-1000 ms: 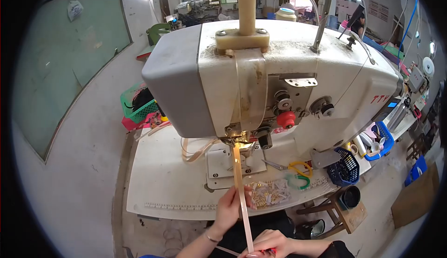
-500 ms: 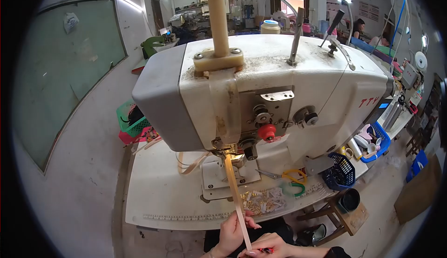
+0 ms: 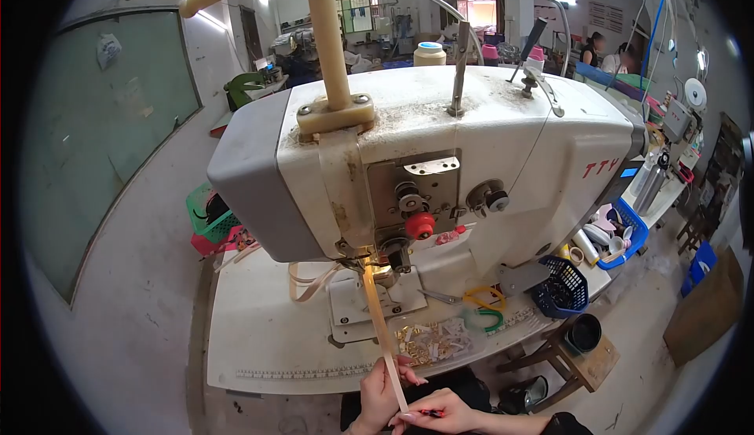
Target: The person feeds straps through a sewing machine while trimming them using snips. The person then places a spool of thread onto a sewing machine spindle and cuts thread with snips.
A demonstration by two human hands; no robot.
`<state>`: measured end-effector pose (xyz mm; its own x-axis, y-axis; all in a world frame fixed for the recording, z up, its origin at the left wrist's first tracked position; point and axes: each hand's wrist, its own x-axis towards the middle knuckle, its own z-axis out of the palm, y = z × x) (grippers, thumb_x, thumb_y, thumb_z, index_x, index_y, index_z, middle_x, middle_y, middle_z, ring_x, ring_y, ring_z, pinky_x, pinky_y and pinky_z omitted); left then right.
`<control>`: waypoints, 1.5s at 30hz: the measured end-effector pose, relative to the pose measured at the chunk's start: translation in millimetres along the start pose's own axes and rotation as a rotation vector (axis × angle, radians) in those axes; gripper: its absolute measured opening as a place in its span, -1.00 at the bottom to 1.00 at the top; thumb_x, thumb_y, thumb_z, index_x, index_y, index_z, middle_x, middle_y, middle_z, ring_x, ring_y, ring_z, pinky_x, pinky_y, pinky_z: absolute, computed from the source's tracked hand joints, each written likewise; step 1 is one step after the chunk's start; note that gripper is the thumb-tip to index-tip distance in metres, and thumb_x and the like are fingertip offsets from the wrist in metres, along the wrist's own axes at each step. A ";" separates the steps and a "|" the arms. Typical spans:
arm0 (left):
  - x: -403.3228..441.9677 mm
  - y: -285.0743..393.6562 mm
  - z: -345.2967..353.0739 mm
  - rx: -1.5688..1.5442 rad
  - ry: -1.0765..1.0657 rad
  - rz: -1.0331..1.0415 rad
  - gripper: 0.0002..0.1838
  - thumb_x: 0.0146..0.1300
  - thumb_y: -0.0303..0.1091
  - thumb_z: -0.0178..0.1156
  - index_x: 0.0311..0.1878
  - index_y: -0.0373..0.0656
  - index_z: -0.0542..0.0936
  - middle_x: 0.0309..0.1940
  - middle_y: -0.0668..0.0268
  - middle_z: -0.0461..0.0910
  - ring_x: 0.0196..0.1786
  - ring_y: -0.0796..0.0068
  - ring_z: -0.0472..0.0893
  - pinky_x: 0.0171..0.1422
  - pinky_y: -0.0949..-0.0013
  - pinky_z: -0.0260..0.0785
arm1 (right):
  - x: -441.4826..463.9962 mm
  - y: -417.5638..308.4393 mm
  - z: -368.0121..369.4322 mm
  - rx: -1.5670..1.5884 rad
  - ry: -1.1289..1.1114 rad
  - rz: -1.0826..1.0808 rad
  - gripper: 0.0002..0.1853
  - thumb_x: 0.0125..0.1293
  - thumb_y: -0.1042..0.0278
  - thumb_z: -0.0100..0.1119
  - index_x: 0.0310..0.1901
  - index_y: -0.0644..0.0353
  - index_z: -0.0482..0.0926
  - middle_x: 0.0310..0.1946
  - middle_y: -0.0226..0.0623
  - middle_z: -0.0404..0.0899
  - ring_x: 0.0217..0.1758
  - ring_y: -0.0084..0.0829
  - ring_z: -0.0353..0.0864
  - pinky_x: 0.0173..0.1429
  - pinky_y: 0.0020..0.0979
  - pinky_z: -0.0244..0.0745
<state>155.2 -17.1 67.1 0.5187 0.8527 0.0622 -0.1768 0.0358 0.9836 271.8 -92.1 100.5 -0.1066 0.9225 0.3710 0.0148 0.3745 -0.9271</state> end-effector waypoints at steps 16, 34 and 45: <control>-4.2 -4.9 -1.9 -0.119 -0.012 -0.062 -0.82 0.23 -0.57 -0.06 -0.11 -0.42 0.32 -0.47 0.20 0.49 -0.34 0.42 0.58 -0.13 0.32 0.51 | 5.6 -18.2 2.2 0.135 -0.034 -0.001 -0.82 0.18 0.45 0.08 -0.54 0.28 0.54 -0.69 -0.32 0.53 -0.71 -0.53 0.43 -0.58 -0.53 0.27; -2.2 -5.4 -0.6 -0.058 -0.021 -0.036 -0.70 0.37 -0.35 -0.25 -0.12 -0.45 0.33 -0.49 0.20 0.50 -0.35 0.36 0.60 -0.17 0.39 0.49 | -6.5 17.0 0.7 0.222 -0.262 0.192 -0.80 0.28 0.50 -0.06 -0.23 0.46 0.54 -0.40 -0.16 0.62 -0.25 -0.41 0.62 -0.08 -0.52 0.47; -2.6 -2.6 0.7 -0.017 -0.016 -0.061 -0.62 0.39 -0.27 -0.30 -0.11 -0.47 0.32 -0.47 0.20 0.49 -0.34 0.32 0.60 -0.16 0.40 0.47 | -4.6 14.2 -3.2 0.150 -0.273 0.181 -0.79 0.28 0.47 -0.04 -0.24 0.44 0.55 -0.40 -0.18 0.62 -0.26 -0.43 0.62 -0.10 -0.53 0.47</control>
<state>154.9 -19.7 64.5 0.5425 0.8400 0.0051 -0.1586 0.0964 0.9826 275.6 -90.7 85.8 -0.3773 0.9062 0.1908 -0.0857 0.1709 -0.9815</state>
